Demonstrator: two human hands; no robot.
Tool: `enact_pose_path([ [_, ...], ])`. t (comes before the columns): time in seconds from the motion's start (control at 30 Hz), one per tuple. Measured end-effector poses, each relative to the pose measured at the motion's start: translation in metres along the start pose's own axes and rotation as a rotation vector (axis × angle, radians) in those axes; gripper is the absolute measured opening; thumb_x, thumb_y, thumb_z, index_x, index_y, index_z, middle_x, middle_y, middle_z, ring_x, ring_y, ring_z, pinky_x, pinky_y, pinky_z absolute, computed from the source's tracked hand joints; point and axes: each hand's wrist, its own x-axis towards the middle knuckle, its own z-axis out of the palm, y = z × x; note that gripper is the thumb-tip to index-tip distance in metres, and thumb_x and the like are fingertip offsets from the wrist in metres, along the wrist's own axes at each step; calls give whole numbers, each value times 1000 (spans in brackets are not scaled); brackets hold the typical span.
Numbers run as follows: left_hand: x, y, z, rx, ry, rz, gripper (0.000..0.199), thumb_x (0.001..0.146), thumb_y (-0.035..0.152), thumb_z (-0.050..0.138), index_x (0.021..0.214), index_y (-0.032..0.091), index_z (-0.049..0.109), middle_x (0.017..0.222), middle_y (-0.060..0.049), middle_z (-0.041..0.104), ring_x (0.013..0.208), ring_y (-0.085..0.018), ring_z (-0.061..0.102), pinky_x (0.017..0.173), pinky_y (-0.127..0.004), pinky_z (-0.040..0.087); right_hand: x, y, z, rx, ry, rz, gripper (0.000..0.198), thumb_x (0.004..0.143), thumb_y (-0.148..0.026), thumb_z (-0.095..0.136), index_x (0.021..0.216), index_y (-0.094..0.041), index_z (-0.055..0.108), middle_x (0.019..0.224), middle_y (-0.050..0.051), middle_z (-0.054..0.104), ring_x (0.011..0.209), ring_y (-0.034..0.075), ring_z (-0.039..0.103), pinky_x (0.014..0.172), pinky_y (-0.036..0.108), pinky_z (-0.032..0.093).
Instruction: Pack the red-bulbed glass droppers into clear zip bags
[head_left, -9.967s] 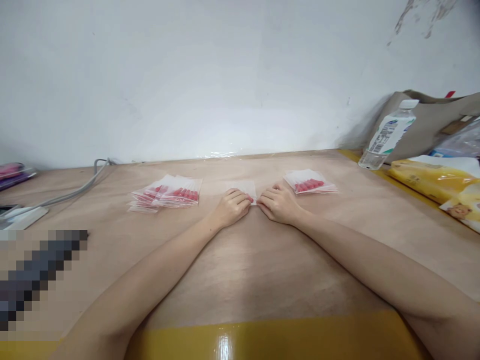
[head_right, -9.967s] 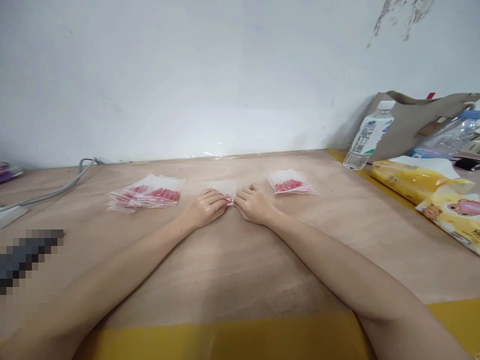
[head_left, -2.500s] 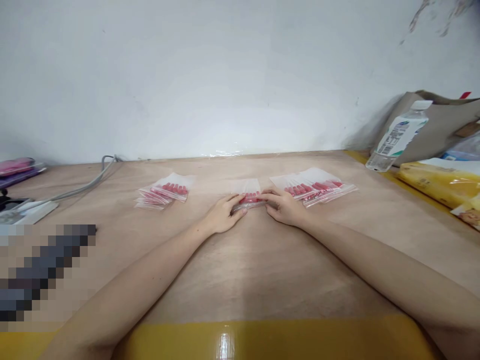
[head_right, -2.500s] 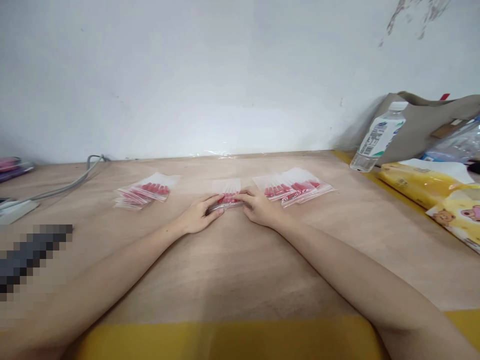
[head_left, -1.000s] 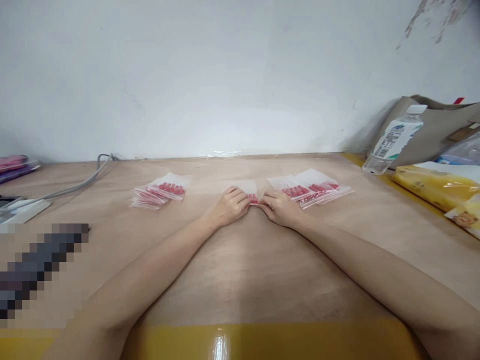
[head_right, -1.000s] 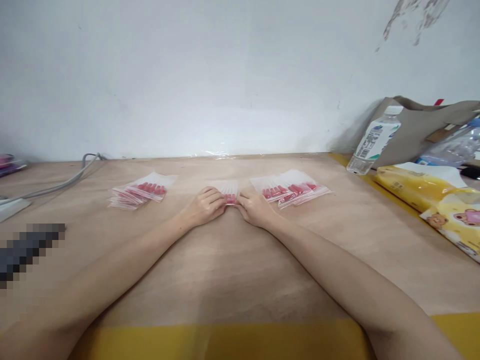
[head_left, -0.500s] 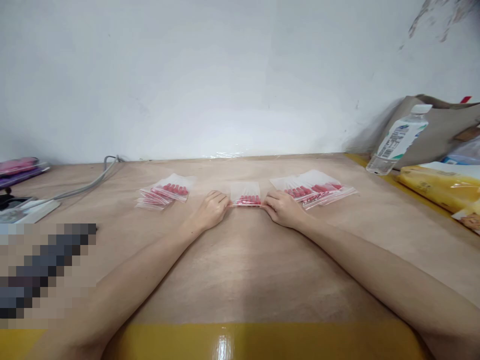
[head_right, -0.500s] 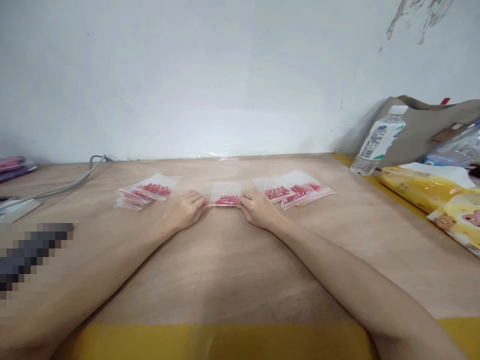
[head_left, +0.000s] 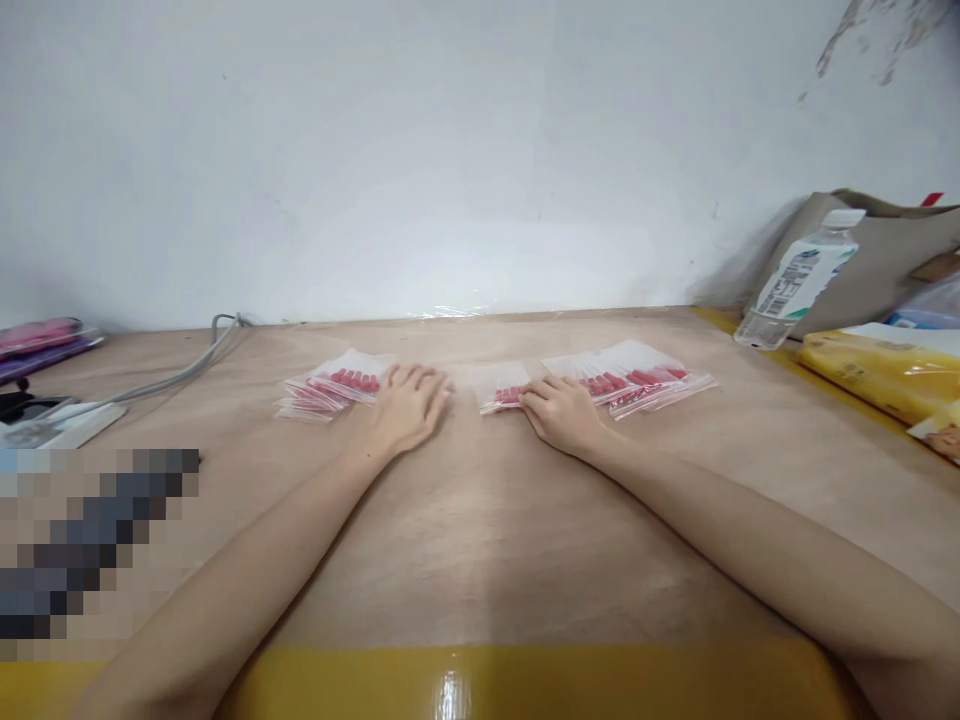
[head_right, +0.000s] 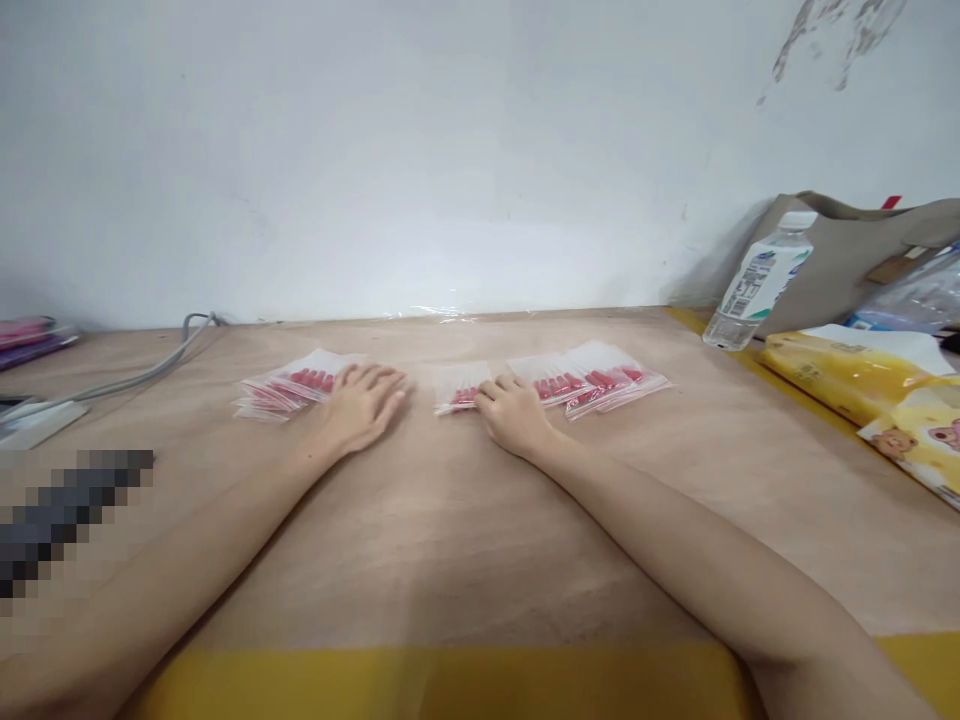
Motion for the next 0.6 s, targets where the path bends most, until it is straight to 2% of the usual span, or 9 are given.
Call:
enact_pose_path([
  [0.07,-1,-24,-4,198,-93,-133,40,84,26,41,119,14,54,128,-17,49,125,-33,36,103,-59,12,0,6,2,17,42,61,21,84,-10,41,87,-14,62,100,14,65,90,26,57,72,37,44],
  [0.13,-4,-50,-7,289,-245,-243,49,79,25,45,127,16,48,134,-18,43,130,-37,26,99,-66,7,-1,13,4,141,117,130,20,82,-8,41,91,-13,58,109,17,62,95,25,58,76,37,46],
  [0.2,-8,-68,-10,306,-401,-301,49,77,22,47,126,22,49,133,-16,45,129,-38,28,95,-70,6,-2,17,7,329,189,208,18,80,-8,42,90,-15,56,111,15,62,99,23,59,80,36,47],
  [0.27,-12,-77,-12,309,-419,-303,42,80,19,43,120,24,54,126,-15,51,124,-37,35,94,-71,6,-2,20,10,498,228,267,16,77,-8,44,82,-19,55,106,10,65,97,21,62,80,36,49],
  [0.33,-15,-77,-14,303,-387,-276,37,84,16,38,115,24,57,118,-14,56,118,-33,42,96,-68,6,-2,22,8,569,262,271,16,74,-9,45,77,-20,56,99,6,68,94,20,64,81,36,50],
  [0.43,-15,-66,-13,268,-341,-223,33,90,21,35,113,23,58,113,-13,59,114,-31,47,100,-62,8,-3,35,-2,526,364,238,20,73,-11,47,84,-21,60,93,6,70,95,21,64,83,36,50],
  [0.5,-12,-54,-9,223,-318,-190,32,92,27,36,116,24,58,119,-13,57,115,-33,45,100,-61,13,-9,51,-11,490,428,252,19,73,-13,48,85,-20,60,93,7,70,98,21,63,85,36,50],
  [0.6,-6,-26,0,118,-300,-138,36,94,37,33,123,30,53,133,-10,46,118,-33,44,95,-55,29,-26,85,-25,467,438,307,8,70,-15,50,70,-21,56,98,8,69,100,22,62,88,38,48],
])
